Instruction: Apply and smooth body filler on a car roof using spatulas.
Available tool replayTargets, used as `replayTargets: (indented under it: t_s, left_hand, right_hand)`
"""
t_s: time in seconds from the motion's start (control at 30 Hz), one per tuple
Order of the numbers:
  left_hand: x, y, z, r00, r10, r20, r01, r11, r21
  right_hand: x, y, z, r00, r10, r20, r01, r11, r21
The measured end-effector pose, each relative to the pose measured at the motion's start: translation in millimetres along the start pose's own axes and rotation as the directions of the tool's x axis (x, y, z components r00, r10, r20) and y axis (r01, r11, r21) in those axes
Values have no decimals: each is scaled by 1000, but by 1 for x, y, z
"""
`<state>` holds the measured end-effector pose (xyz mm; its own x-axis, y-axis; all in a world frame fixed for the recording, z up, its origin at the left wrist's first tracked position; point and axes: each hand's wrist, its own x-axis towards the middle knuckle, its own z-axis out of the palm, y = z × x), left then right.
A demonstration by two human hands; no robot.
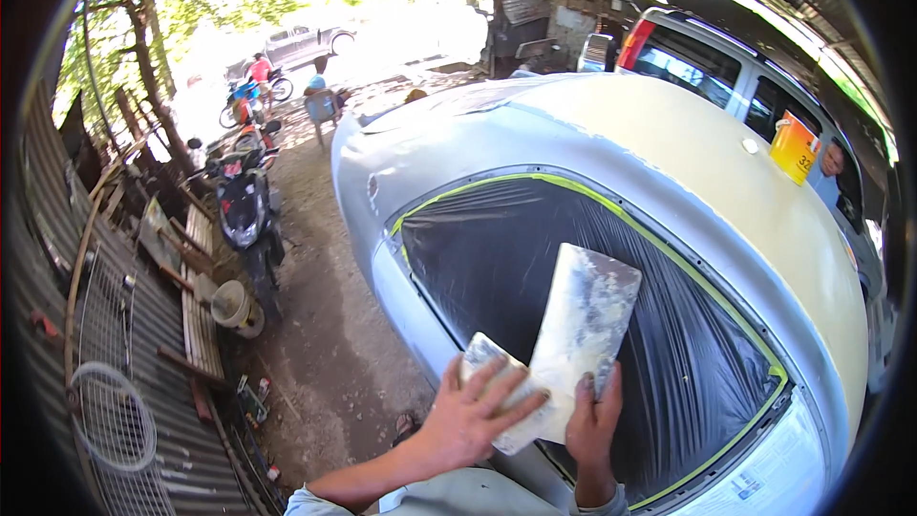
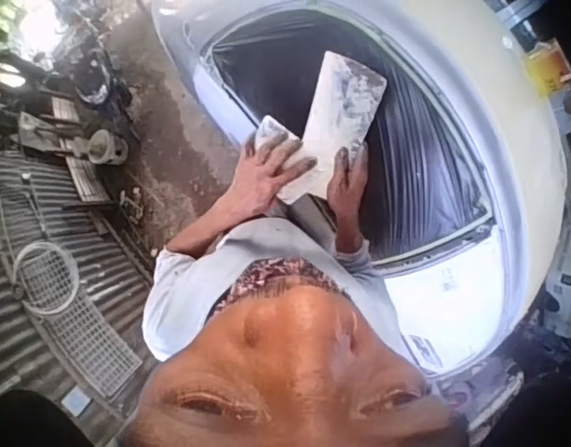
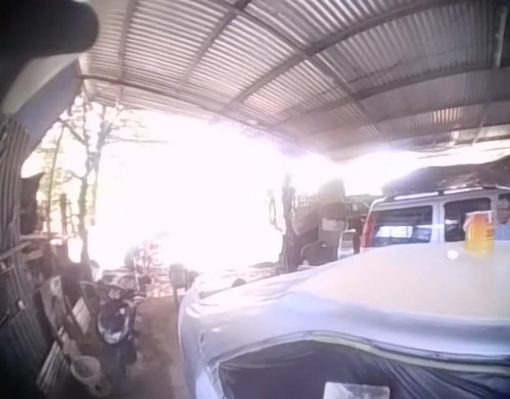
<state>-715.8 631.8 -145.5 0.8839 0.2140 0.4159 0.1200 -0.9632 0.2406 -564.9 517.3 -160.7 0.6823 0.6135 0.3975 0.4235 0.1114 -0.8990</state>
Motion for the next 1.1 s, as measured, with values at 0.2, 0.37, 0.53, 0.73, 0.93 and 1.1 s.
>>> replayTargets:
  t_s: [0.2, 0.37, 0.53, 0.73, 0.93, 1.1]
  left_hand:
    - [16, -85, -10, 924, 247, 292, -243, 969, -50]
    - [33, -163, -21, 941, 336, -40, -304, 787, -538]
    - [58, -186, -28, 900, 313, -303, -433, 717, -547]
    - [73, -243, -18, 927, 364, -91, -375, 905, -198]
    - [76, -290, -22, 888, -112, -446, -272, 654, -706]
    - [90, -324, 4, 726, -635, -264, -392, -67, -918]
  right_hand:
    - [30, 17, 34, 896, -84, -436, 43, 994, -103]
    - [51, 3, 79, 786, 137, -603, -16, 979, 202]
    - [81, -35, 136, 864, 444, -238, -214, 751, 625]
    - [78, -22, 82, 847, 214, -486, 93, 841, 533]
    - [80, -11, 55, 793, 210, -572, 88, 890, 447]
    - [84, -4, 74, 682, 252, -687, 26, 930, 367]
